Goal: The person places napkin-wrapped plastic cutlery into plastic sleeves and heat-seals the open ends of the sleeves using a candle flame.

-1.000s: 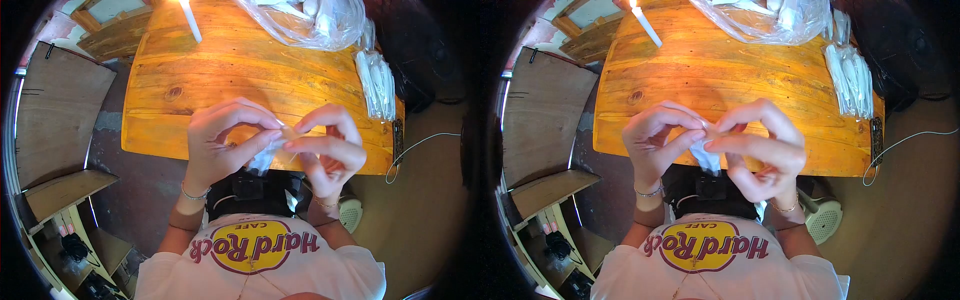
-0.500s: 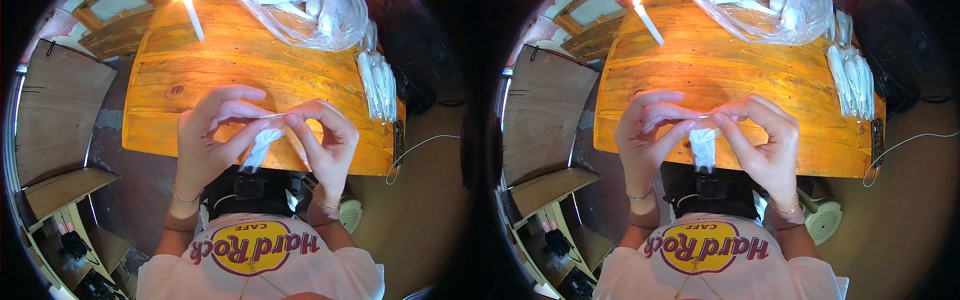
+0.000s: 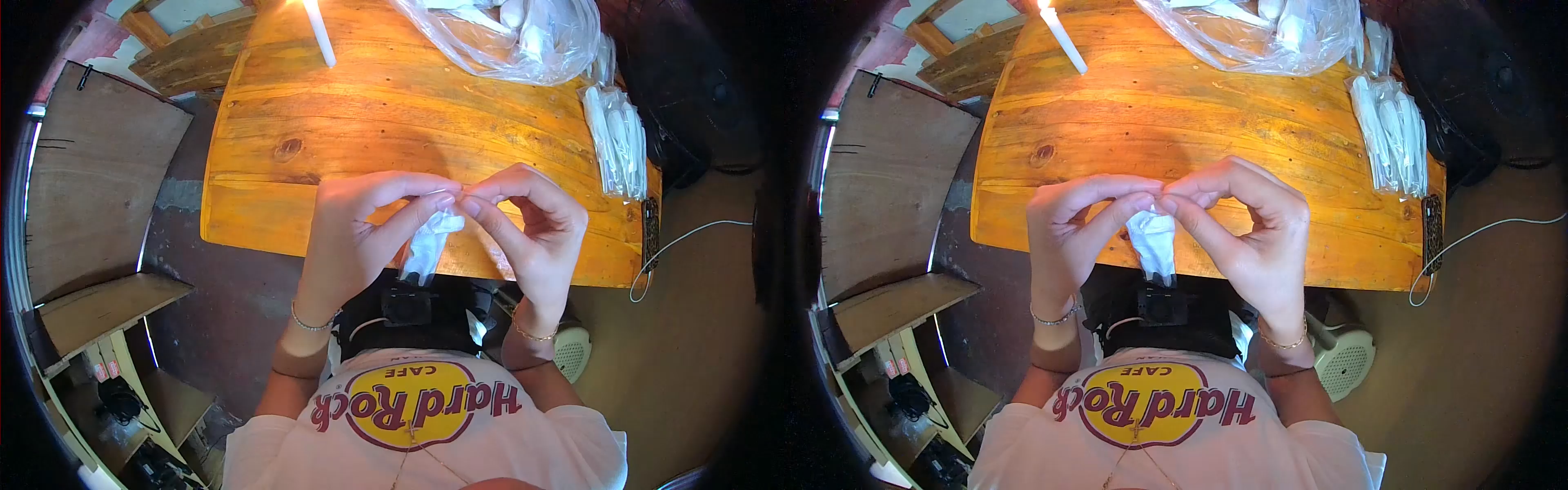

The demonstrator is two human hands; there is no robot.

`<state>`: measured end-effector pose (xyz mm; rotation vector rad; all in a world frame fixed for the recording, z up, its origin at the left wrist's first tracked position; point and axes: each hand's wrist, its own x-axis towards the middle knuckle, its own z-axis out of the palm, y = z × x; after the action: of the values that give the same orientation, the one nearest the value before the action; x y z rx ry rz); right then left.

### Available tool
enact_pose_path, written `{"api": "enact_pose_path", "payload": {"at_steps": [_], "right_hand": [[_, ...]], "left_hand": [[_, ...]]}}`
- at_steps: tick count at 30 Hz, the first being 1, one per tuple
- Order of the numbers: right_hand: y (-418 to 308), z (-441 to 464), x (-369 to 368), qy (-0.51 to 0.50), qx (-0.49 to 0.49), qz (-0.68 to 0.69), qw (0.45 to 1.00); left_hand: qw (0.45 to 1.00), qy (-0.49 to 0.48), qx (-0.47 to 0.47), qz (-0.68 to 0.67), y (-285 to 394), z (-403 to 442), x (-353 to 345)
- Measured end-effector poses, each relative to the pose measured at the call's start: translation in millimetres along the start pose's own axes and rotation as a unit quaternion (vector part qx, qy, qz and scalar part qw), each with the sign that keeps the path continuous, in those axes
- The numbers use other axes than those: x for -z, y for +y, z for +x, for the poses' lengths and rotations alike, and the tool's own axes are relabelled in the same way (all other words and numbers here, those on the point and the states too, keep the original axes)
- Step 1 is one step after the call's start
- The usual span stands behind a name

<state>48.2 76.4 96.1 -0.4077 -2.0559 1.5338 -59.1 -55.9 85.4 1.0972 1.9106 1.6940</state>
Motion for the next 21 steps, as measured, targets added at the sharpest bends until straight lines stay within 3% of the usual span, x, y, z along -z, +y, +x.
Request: {"api": "enact_pose_path", "payload": {"at_steps": [3,11,15,21], "right_hand": [[-0.3,-1.6,1.0,-0.008,-0.020,0.030,0.999],[3.3,0.3,-3.5,-0.013,-0.055,0.082,0.995],[-1.6,7.4,-5.5,-0.015,-0.041,0.069,0.997],[-24.0,39.6,-7.2,-0.011,0.026,0.084,0.996]], "left_hand": [[1.000,-0.024,-0.015,0.002,-2.3,0.8,3.7],[0.998,0.034,0.003,-0.058,3.8,2.2,4.3],[0.992,0.056,0.025,-0.111,3.0,6.9,7.5],[0.991,0.083,-0.015,-0.101,20.9,27.6,18.3]]}}
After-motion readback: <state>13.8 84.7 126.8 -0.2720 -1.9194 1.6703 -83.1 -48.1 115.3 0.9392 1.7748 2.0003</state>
